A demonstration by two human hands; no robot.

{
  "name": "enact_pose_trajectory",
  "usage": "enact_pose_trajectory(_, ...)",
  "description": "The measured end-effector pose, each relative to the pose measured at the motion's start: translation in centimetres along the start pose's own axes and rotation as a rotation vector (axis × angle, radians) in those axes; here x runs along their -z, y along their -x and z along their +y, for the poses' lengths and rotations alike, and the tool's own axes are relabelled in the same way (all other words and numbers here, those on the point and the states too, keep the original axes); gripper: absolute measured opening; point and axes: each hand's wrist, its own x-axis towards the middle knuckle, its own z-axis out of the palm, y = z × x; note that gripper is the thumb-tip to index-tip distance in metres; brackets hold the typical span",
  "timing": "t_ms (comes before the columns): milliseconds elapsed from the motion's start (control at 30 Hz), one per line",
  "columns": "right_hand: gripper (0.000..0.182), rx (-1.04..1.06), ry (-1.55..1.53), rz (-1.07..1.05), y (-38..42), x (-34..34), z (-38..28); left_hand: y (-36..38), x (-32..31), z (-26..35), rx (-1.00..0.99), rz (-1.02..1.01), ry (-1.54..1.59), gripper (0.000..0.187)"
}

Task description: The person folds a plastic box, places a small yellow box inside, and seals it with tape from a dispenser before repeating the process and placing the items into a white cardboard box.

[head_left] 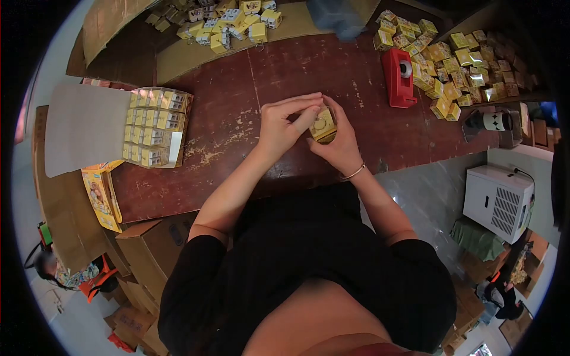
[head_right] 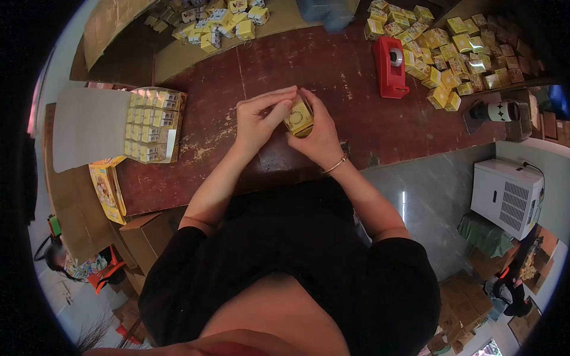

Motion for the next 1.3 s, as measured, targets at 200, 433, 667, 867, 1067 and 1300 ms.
enact_pose_trajectory(200, 0.084, -0.009, -0.006, 0.011, 0.4, -0.4, -0.7, -0.1, -0.1, 0.5, 0.183, 0.120, 0.067, 0.018)
enact_pose_trajectory(433, 0.084, -0.050, -0.086, 0.026, 0.6, -0.1, -0.7, 0.1, 0.1, 1.0, -0.175, 0.004, -0.204, 0.021)
enact_pose_trajectory(667, 0.082, -0.036, -0.064, 0.034, 1.0, 0.2, -0.3, 0.5, -1.4, -0.1, -0.376, 0.044, -0.347, 0.019)
enact_pose_trajectory(867, 0.084, -0.073, -0.022, 0.130, 1.6, 1.8, 1.0, 0.2, -4.3, -0.4, 0.188, 0.058, 0.414, 0.062)
enact_pose_trajectory(1067, 0.060, -0.240, -0.390, -0.122, 2.2, 10.7, 1.6, -1.3, -7.0, -3.8, 0.376, -0.330, 0.585, 0.065)
enact_pose_trajectory(1300, 0.015, -0.267, -0.076, 0.546, -2.9, 19.6, 13.5, -6.2, -14.5, -6.9, -0.107, -0.476, 0.181, 0.056)
